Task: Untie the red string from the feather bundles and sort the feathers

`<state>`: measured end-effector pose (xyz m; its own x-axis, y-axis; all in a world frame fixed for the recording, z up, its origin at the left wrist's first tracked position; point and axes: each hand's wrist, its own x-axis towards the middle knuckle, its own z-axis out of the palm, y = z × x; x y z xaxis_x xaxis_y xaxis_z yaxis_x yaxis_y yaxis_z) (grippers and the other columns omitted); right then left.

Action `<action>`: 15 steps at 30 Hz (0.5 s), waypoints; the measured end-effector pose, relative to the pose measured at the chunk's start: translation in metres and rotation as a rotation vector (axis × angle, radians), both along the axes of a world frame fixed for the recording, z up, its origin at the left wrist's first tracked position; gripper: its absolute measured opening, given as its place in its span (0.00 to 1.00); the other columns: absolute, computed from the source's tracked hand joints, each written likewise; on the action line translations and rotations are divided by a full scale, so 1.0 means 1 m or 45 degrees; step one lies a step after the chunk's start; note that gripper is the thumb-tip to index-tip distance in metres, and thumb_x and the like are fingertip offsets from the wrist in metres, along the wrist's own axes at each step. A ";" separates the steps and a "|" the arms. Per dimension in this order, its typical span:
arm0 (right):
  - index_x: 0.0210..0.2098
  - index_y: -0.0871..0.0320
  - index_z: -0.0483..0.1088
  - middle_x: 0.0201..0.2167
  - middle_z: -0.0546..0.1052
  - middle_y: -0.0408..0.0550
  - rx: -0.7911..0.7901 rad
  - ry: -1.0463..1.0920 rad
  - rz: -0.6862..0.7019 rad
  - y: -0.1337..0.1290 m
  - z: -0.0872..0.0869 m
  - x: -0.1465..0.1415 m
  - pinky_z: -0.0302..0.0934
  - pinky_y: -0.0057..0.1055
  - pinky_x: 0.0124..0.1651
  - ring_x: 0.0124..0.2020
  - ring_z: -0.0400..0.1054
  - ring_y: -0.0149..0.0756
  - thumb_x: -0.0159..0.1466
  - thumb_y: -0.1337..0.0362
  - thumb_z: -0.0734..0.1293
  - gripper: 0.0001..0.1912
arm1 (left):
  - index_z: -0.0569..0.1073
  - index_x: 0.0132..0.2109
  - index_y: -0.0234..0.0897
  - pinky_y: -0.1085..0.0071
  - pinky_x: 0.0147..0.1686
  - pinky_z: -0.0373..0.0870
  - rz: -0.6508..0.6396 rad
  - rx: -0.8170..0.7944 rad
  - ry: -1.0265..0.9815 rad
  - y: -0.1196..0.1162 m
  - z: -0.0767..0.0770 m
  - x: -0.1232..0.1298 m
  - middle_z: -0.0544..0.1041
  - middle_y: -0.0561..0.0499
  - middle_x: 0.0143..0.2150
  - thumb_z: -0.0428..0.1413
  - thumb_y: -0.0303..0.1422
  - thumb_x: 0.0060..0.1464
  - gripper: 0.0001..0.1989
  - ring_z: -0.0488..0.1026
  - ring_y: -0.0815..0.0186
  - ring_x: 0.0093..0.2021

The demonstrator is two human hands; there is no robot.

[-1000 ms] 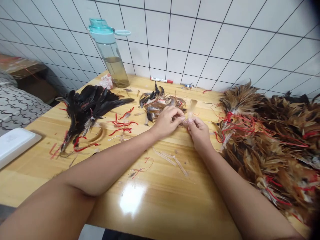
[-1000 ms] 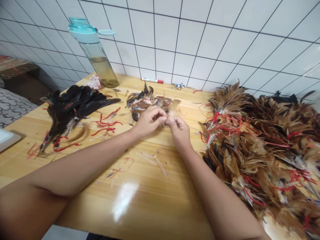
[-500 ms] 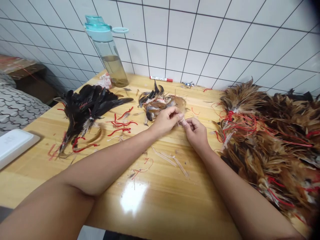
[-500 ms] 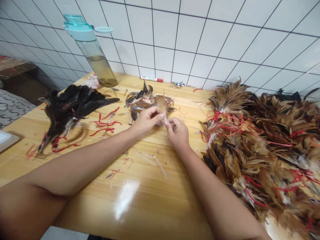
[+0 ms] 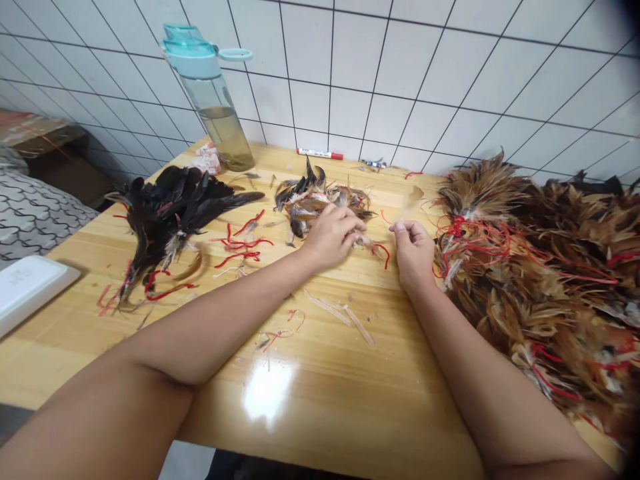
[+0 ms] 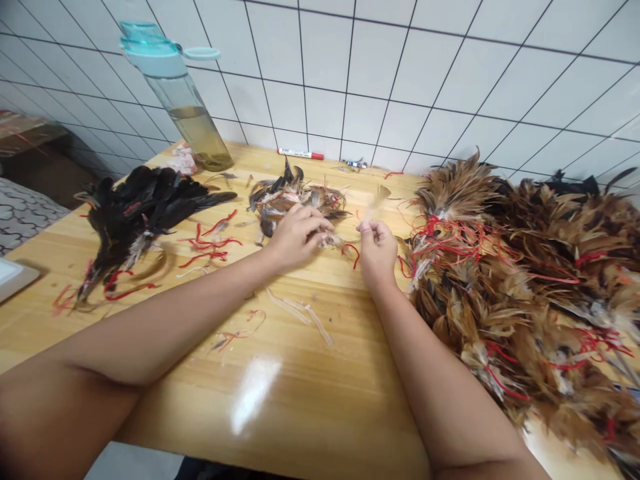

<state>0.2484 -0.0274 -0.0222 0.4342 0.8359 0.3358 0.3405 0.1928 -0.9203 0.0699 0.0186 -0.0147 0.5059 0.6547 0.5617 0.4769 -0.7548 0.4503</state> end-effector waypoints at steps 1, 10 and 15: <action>0.29 0.57 0.68 0.26 0.72 0.44 -0.021 -0.028 0.007 0.000 -0.001 0.000 0.60 0.30 0.36 0.29 0.64 0.33 0.60 0.54 0.63 0.12 | 0.77 0.43 0.37 0.60 0.47 0.64 -0.011 0.066 0.063 0.000 -0.002 0.000 0.74 0.45 0.41 0.53 0.27 0.56 0.11 0.64 0.58 0.46; 0.28 0.57 0.69 0.21 0.70 0.41 -0.162 -0.266 0.041 -0.004 -0.002 -0.009 0.54 0.30 0.30 0.23 0.59 0.31 0.61 0.57 0.62 0.11 | 0.77 0.38 0.36 0.59 0.45 0.63 -0.001 0.209 0.287 0.003 -0.010 0.001 0.72 0.43 0.40 0.51 0.27 0.58 0.09 0.62 0.56 0.45; 0.27 0.57 0.68 0.19 0.68 0.40 -0.188 -0.284 0.029 -0.004 -0.001 -0.008 0.52 0.30 0.29 0.22 0.57 0.31 0.60 0.57 0.62 0.11 | 0.73 0.37 0.35 0.60 0.47 0.62 0.034 0.167 0.178 0.001 -0.003 0.000 0.72 0.44 0.40 0.49 0.26 0.59 0.08 0.64 0.57 0.44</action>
